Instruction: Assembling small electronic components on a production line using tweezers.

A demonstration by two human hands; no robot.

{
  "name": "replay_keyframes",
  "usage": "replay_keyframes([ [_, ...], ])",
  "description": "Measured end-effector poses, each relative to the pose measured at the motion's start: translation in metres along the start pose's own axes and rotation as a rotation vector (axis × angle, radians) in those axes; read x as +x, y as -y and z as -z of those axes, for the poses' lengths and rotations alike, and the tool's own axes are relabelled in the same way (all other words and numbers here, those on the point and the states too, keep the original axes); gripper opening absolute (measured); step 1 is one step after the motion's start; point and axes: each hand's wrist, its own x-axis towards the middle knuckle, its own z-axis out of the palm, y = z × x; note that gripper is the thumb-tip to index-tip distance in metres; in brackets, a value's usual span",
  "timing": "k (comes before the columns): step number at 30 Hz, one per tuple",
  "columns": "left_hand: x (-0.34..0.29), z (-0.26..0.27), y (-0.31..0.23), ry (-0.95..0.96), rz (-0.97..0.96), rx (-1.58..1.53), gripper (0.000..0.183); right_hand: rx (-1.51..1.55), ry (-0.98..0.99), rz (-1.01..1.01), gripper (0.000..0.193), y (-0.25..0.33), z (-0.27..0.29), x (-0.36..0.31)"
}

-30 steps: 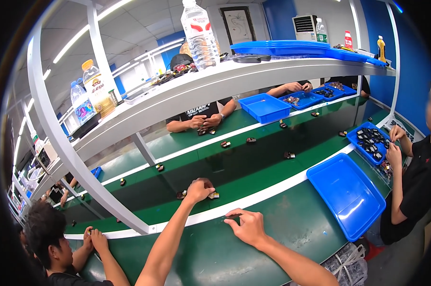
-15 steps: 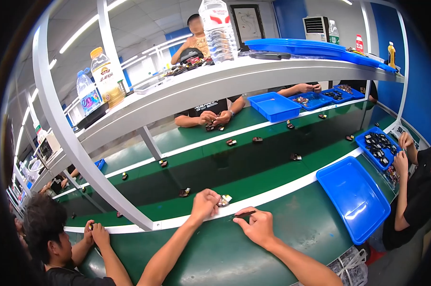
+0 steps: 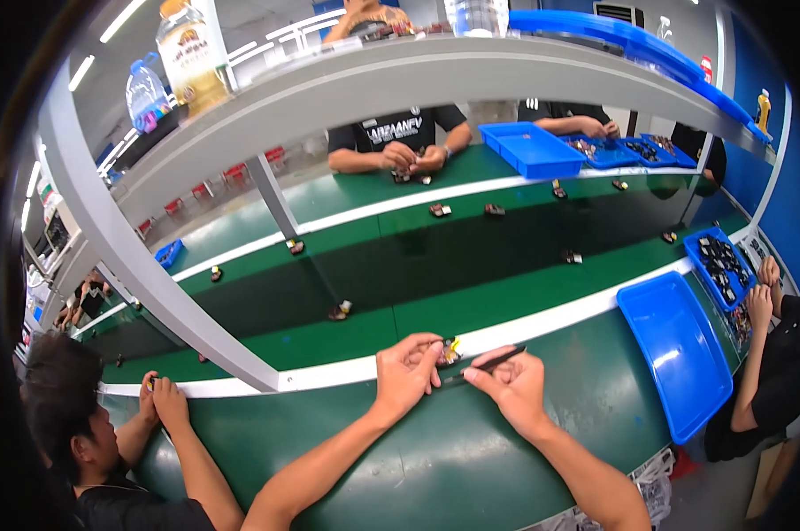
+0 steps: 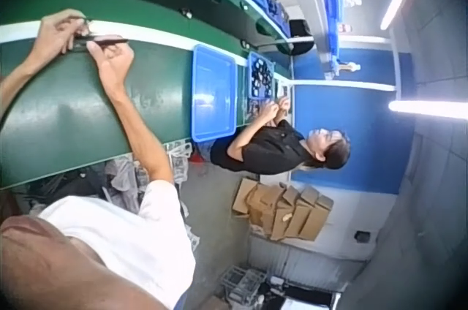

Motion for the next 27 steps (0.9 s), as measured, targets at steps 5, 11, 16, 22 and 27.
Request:
replay_keyframes([
  [5, -0.002, 0.000, -0.003, 0.049, -0.064, 0.038, 0.016, -0.175, -0.053, 0.134, 0.014, 0.015, -0.004, 0.001],
  [11, -0.005, -0.001, -0.004, 0.053, -0.051, 0.078, 0.016, -0.307, -0.074, 0.231, 0.013, 0.015, -0.004, -0.006],
  [16, -0.005, -0.002, -0.003, 0.049, -0.047, 0.051, 0.017, -0.364, -0.114, 0.276, 0.013, 0.012, -0.004, -0.005],
  [22, -0.005, 0.000, -0.002, 0.052, -0.065, 0.081, 0.017, -0.392, -0.119, 0.262, 0.015, 0.006, -0.004, -0.002],
  [27, -0.005, -0.001, -0.002, 0.065, -0.077, 0.097, 0.018, -0.434, -0.126, 0.270, 0.014, 0.007, -0.005, -0.002],
])
